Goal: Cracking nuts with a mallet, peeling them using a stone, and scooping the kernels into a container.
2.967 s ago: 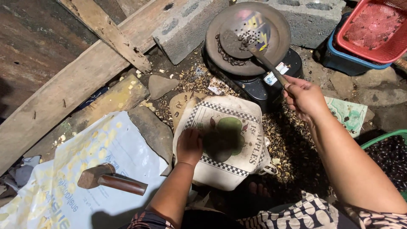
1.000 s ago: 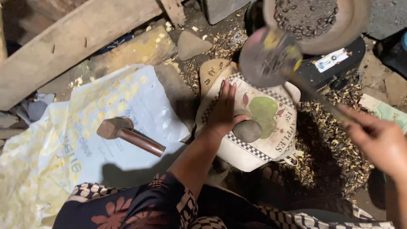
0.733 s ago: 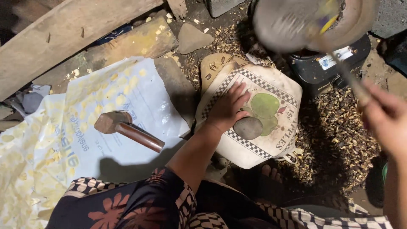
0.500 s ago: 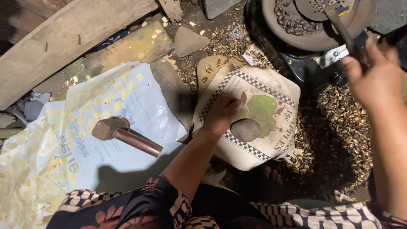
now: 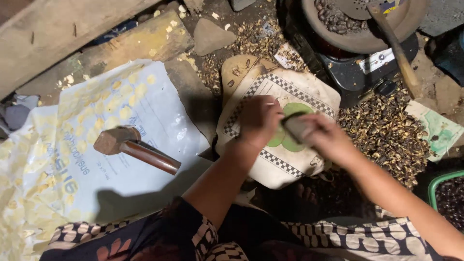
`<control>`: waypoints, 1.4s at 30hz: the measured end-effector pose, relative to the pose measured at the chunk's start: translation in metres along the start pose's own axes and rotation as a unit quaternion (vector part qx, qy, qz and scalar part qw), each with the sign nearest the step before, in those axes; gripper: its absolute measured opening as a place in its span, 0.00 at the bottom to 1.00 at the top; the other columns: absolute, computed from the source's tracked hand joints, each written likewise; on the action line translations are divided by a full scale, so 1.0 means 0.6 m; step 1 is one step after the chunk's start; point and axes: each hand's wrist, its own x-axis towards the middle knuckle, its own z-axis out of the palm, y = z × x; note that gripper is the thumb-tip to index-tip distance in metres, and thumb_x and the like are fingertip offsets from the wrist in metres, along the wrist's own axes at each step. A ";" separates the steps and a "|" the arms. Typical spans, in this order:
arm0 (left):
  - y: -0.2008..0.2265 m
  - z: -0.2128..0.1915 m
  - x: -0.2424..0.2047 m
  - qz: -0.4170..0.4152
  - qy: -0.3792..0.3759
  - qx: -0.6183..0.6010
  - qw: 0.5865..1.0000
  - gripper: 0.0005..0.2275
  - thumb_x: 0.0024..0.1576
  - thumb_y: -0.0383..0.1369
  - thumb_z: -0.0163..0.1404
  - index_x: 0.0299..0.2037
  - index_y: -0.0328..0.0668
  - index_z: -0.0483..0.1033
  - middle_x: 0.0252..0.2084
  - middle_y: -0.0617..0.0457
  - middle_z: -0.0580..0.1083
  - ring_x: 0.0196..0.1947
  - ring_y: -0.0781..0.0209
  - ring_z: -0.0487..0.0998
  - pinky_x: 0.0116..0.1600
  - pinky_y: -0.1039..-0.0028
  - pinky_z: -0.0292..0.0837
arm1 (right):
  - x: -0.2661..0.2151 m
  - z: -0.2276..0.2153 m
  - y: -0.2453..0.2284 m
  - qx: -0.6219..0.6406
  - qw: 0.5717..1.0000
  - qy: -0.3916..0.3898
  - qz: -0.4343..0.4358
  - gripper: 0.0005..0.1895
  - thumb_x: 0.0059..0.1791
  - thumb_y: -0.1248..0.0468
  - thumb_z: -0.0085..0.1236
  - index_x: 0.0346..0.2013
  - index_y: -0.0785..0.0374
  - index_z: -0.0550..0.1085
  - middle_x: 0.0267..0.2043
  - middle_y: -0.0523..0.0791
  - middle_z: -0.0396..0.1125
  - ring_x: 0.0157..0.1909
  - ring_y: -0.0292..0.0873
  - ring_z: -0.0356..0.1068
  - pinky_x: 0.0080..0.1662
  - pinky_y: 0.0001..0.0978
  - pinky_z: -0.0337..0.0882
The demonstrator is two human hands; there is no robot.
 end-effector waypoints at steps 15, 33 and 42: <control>-0.060 0.006 -0.045 0.105 0.085 -0.008 0.991 0.10 0.58 0.33 0.57 0.48 0.50 0.74 0.38 0.52 0.70 0.42 0.49 0.75 0.46 0.60 0.71 | 0.031 0.036 -0.006 -0.315 0.936 0.102 -0.124 0.27 0.53 0.53 0.50 0.68 0.47 0.63 0.52 0.57 0.65 0.48 0.71 0.73 0.49 0.61 0.76; -0.090 0.034 -0.048 0.080 0.051 -0.079 0.992 0.04 0.62 0.34 0.53 0.43 0.49 0.73 0.37 0.52 0.70 0.41 0.48 0.75 0.49 0.62 0.71 | 0.039 0.025 0.000 -0.150 0.982 0.104 0.041 0.28 0.55 0.50 0.49 0.68 0.51 0.57 0.55 0.68 0.66 0.56 0.75 0.68 0.57 0.67 0.68; -0.009 0.041 -0.016 0.058 0.064 -0.085 0.993 0.07 0.50 0.39 0.63 0.35 0.56 0.80 0.37 0.60 0.72 0.41 0.55 0.77 0.49 0.64 0.74 | 0.028 0.004 0.032 -0.211 0.967 0.141 0.006 0.30 0.54 0.53 0.51 0.71 0.49 0.57 0.55 0.64 0.64 0.52 0.76 0.69 0.52 0.68 0.72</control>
